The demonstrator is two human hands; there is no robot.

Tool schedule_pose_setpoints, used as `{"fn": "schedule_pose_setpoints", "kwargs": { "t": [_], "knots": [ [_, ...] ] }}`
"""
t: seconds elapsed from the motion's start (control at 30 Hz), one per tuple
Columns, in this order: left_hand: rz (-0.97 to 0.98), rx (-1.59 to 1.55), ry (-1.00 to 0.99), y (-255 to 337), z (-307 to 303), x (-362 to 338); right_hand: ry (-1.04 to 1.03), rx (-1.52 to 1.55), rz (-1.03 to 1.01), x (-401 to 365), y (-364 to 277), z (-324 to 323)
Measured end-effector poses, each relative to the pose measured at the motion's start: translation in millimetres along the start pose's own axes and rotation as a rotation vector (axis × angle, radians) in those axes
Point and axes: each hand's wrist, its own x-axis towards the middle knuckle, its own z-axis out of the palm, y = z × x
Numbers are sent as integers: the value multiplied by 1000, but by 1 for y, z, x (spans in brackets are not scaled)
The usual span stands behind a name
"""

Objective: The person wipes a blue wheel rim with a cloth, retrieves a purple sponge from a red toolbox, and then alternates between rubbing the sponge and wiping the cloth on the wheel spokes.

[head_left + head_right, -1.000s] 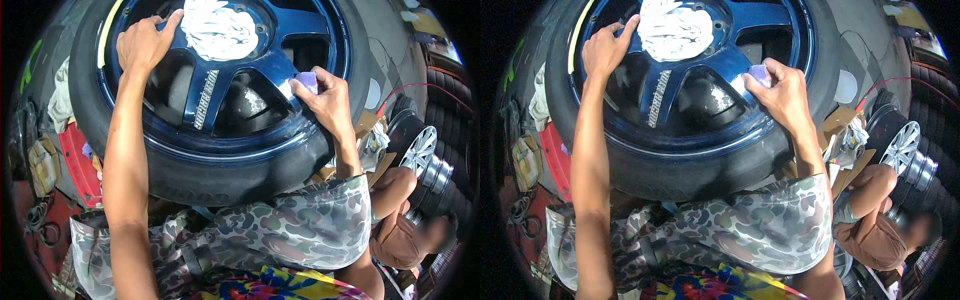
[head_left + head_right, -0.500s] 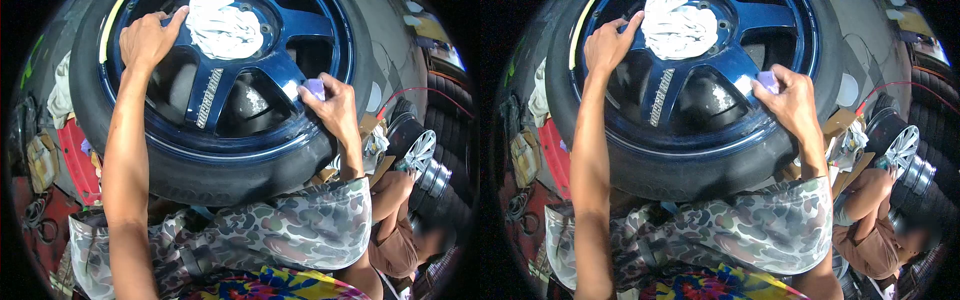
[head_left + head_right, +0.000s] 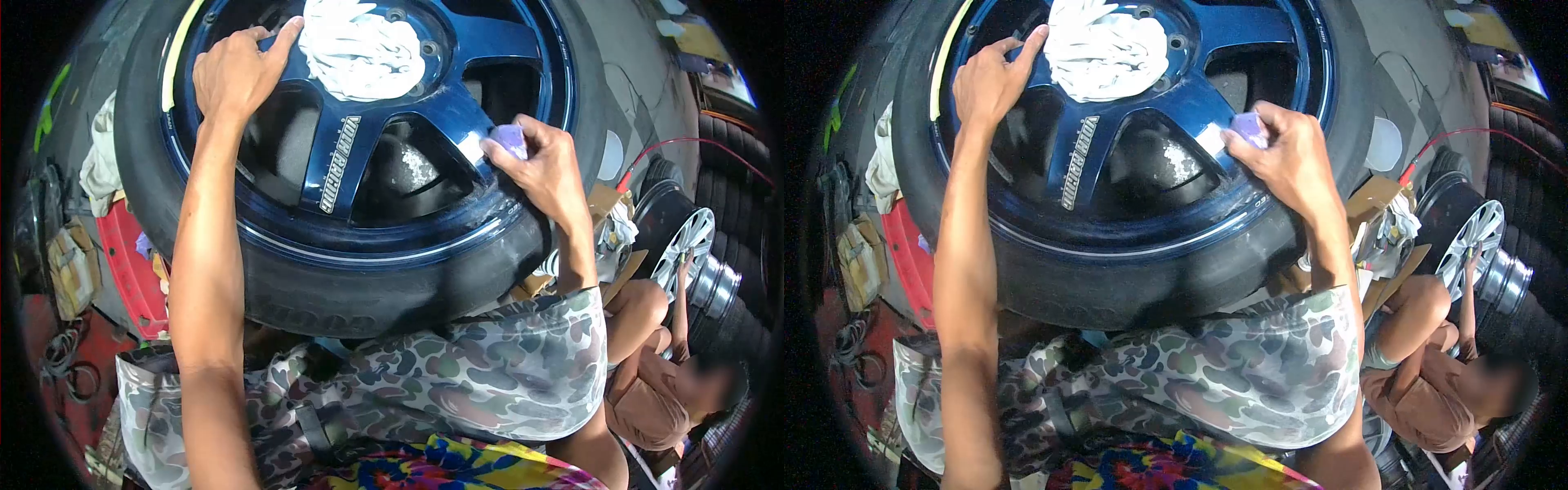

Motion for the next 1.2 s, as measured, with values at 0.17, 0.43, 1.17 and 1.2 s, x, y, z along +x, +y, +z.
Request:
{"fn": "schedule_pose_setpoints", "kwargs": {
  "t": [0.17, 0.43, 1.17, 1.2],
  "knots": [
    [-2, 29, 6, 0, 3, 2, 57, 72, -2, 7, 0, 13],
    [-26, 20, -20, 3, 1, 0, 31, 75, 34, 7, 0, 10],
    [25, -11, 7, 1, 1, -1, 30, 48, 31, 3, -4, 2],
    [18, -9, 9, 1, 1, -1, -23, 15, 44, 1, -3, -3]
  ]
}}
